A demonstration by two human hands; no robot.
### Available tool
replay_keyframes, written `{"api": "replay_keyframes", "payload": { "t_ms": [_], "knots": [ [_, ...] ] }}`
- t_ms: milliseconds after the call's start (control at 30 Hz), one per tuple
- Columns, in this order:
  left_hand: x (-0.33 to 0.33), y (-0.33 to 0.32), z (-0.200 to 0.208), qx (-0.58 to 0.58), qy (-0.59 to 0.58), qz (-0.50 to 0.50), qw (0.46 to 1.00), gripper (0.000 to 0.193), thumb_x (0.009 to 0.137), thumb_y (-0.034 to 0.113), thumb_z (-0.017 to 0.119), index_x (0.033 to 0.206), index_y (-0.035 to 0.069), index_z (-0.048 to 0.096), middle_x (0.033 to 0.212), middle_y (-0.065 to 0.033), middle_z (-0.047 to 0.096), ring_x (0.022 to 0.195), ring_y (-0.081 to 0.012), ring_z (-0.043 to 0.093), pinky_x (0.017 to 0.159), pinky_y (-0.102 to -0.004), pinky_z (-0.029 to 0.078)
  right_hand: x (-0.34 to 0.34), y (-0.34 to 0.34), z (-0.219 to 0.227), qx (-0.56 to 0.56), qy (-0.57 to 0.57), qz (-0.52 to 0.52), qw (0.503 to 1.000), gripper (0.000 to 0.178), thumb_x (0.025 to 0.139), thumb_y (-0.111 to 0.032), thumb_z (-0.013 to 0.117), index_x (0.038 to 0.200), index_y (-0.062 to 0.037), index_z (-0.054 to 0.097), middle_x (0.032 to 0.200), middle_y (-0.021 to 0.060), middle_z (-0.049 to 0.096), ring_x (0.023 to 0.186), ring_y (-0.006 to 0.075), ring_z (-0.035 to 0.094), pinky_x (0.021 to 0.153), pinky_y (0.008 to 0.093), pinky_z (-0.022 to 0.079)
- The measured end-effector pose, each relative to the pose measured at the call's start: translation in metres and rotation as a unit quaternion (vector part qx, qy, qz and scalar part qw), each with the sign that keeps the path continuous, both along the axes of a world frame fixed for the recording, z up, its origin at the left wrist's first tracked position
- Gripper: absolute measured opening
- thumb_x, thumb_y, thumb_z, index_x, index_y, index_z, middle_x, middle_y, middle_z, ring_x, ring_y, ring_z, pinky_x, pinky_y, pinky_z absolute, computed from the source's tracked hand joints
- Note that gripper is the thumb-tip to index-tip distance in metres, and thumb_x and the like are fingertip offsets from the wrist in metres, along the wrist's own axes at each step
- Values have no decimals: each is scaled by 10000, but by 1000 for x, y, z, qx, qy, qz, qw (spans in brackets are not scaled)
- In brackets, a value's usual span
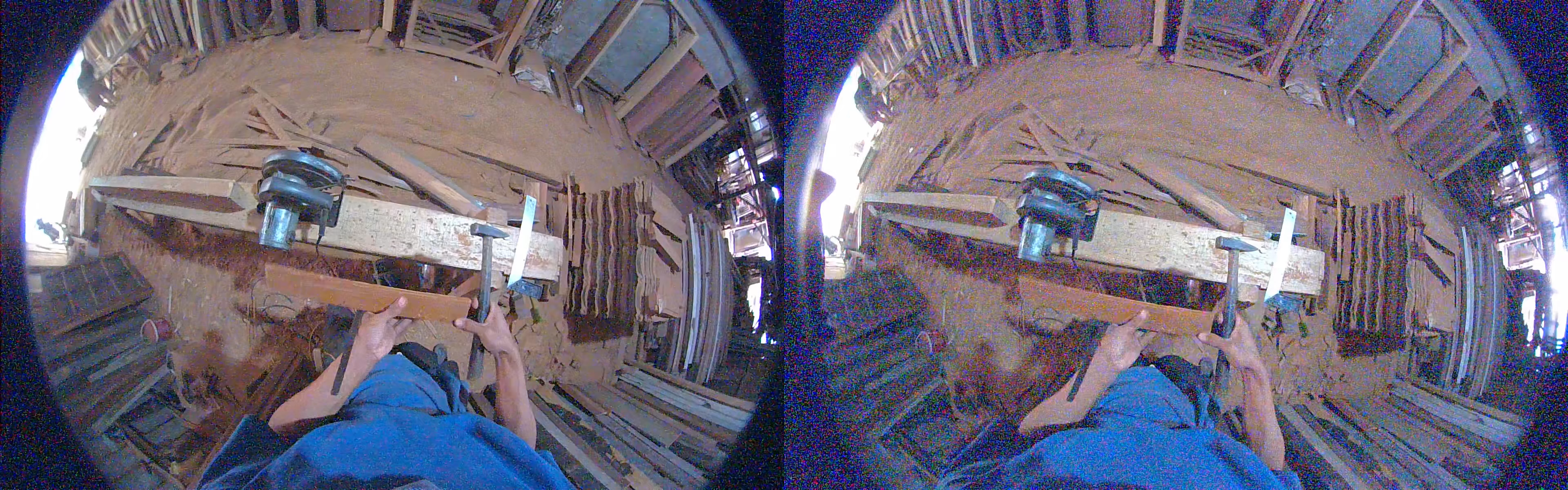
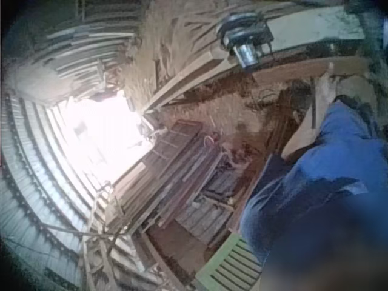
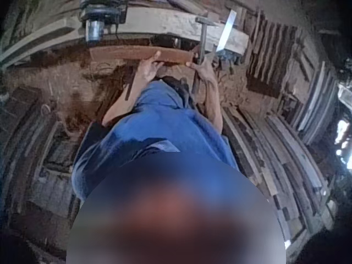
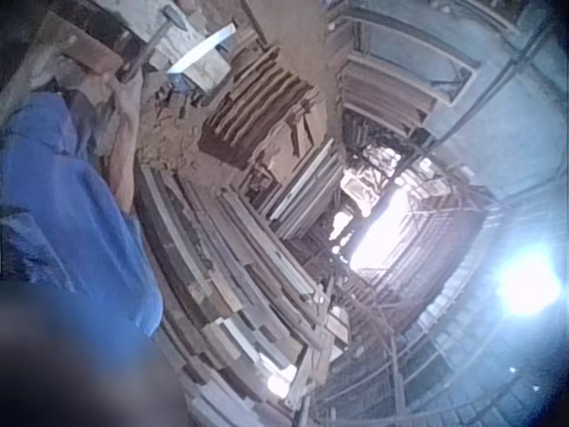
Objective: The person marks a wooden plank with a hammer and square, then uses a circular saw to cut the plank into smaller pieces. The cut pieces are set aside on the floor.
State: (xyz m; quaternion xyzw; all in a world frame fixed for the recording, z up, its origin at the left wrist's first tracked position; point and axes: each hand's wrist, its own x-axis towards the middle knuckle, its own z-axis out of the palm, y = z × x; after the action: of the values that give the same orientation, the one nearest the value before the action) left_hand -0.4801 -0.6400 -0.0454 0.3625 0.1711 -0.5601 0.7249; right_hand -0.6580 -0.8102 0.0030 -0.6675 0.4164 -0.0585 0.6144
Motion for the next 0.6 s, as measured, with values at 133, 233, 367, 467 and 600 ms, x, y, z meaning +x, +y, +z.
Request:
{"api": "replay_keyframes", "payload": {
  "t_ms": [133, 233, 367, 467, 600],
  "knots": [
    [-6, 5, -46, 32, 20, 40, 998, 296, 924, 114, 696, 1192, 88, 573, 1152, -94, 633, 1131, -284, 598, 1009, -484, 498, 10, -7, -33, -13, -32, -9, 999, 438, 708, -184, 892, 880, -112, 495, 789, -65, 443, 730, 93, 439, 669, 264, 406],
    [-5, 6, -78, 66, 5, 29, 997, 336, 924, 137, 702, 1223, 89, 556, 1205, -101, 605, 1169, -277, 565, 1047, -473, 478, 17, -12, -61, -12, -29, 4, 1000, 420, 740, -200, 880, 916, -104, 511, 825, -53, 470, 761, 97, 455, 686, 272, 422],
    [4, -13, -115, 50, -32, 122, 991, 376, 904, 128, 725, 1235, 106, 548, 1216, -87, 594, 1164, -251, 561, 1081, -477, 454, 28, -6, -95, -109, 26, -24, 993, 377, 819, -211, 825, 1013, -52, 544, 850, 4, 551, 775, 127, 529, 722, 297, 468],
    [26, -40, -147, 65, 21, 206, 976, 474, 860, 40, 755, 1253, 128, 505, 1175, -57, 617, 1170, -239, 584, 1076, -507, 457, 28, 4, -113, -148, 27, -81, 985, 453, 863, -342, 764, 1094, -22, 541, 905, 100, 632, 854, 257, 622, 799, 402, 503],
    [44, -70, -188, 41, 59, 298, 952, 817, 809, -26, 779, 1423, 155, 270, 1231, -82, 589, 1160, -260, 588, 1037, -518, 503, 19, 19, -121, -231, 71, -47, 969, 401, 978, -337, 599, 1206, -20, 508, 919, 195, 642, 862, 361, 650, 771, 458, 505]
  ]
}}
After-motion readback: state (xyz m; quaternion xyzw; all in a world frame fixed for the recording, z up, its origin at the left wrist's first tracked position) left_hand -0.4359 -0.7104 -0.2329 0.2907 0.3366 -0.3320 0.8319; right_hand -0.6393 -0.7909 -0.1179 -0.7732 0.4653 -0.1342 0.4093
